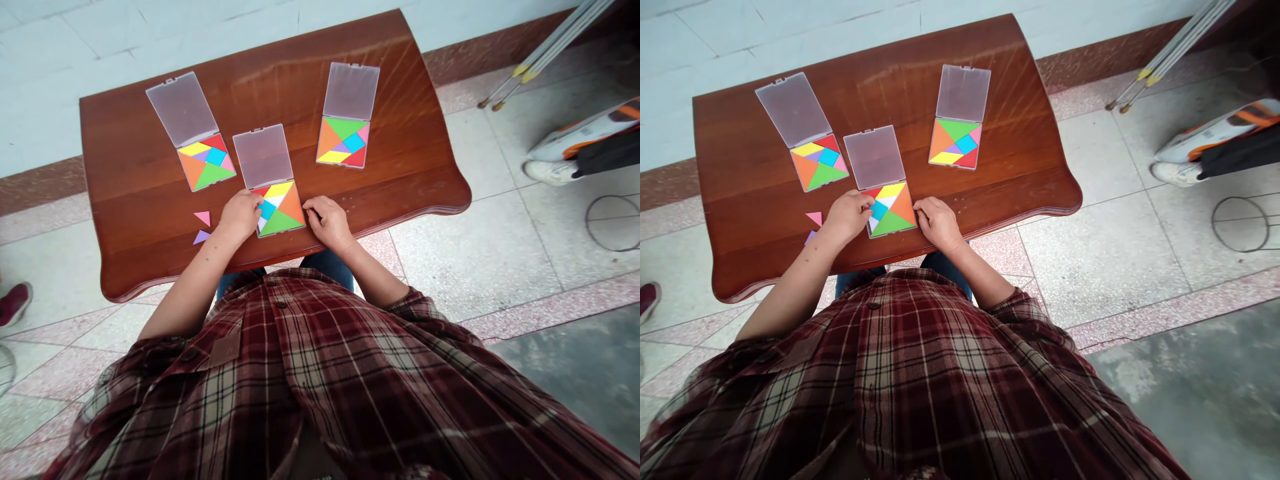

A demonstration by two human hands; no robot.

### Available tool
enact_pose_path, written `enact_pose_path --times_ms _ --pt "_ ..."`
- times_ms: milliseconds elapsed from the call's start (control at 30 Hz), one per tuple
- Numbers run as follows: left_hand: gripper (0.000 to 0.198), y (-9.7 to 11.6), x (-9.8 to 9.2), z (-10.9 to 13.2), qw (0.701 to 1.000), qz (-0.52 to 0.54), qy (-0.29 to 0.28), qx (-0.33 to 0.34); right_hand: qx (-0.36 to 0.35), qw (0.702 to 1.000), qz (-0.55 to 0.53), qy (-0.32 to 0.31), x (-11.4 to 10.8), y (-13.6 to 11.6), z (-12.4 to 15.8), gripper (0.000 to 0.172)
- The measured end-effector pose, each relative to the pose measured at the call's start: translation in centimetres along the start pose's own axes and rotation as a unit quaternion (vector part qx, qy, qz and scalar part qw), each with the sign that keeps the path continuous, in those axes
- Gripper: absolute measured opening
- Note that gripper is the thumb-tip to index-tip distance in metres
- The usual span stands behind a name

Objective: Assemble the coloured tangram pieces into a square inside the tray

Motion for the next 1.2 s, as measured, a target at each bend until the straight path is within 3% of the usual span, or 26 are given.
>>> enact_pose_path --times_ms 200,400,667,833,933,1033,1133,1200 --pt "0.019 -0.6 -0.4 0.3 0.999 -0.009 0.032 -0.018 -0.007 1.000 0.003 0.009 -0.1 -0.1 0.0 0.021" --pt "0.016 -0.4 0.1 0.3 1.000 -0.026 0.009 -0.016 0.001 1.000 0.000 -0.003 0.1 0.1 0.0 0.021" --pt "0.034 0.5 0.3 0.2 0.999 -0.031 -0.029 -0.015 -0.003 1.000 -0.001 0.004 0.0 0.1 0.0 0.021" --pt "0.029 0.3 0.3 0.2 1.000 0.020 -0.004 0.006 -0.002 1.000 0.004 0.000 0.0 0.1 0.0 0.021" --pt "0.024 -1.7 -1.0 0.8 0.995 0.078 0.059 0.000 0.006 1.000 0.006 -0.009 0.0 0.2 -0.1 0.022" --pt "0.023 -5.5 -3.7 2.8 0.985 0.077 0.133 -0.085 0.007 1.000 0.008 -0.008 0.0 0.1 -0.1 0.021" --pt "0.014 -8.7 -5.1 5.0 0.980 0.043 0.101 -0.166 0.008 1.000 0.008 -0.004 -0.1 0.1 0.0 0.021" --pt "0.010 -9.9 -5.1 5.8 0.982 0.039 0.056 -0.174 0.009 1.000 0.008 0.002 -0.1 0.1 0.0 0.021"
Point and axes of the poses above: each hand's wrist, its own z-axis away from the middle knuckle, its own x-axis out of the palm, y = z × x, the point moved 6 cm from there along -z, towards the middle knuckle, and after that the axes turned 11 degrees about x, right-handed, at the moved point
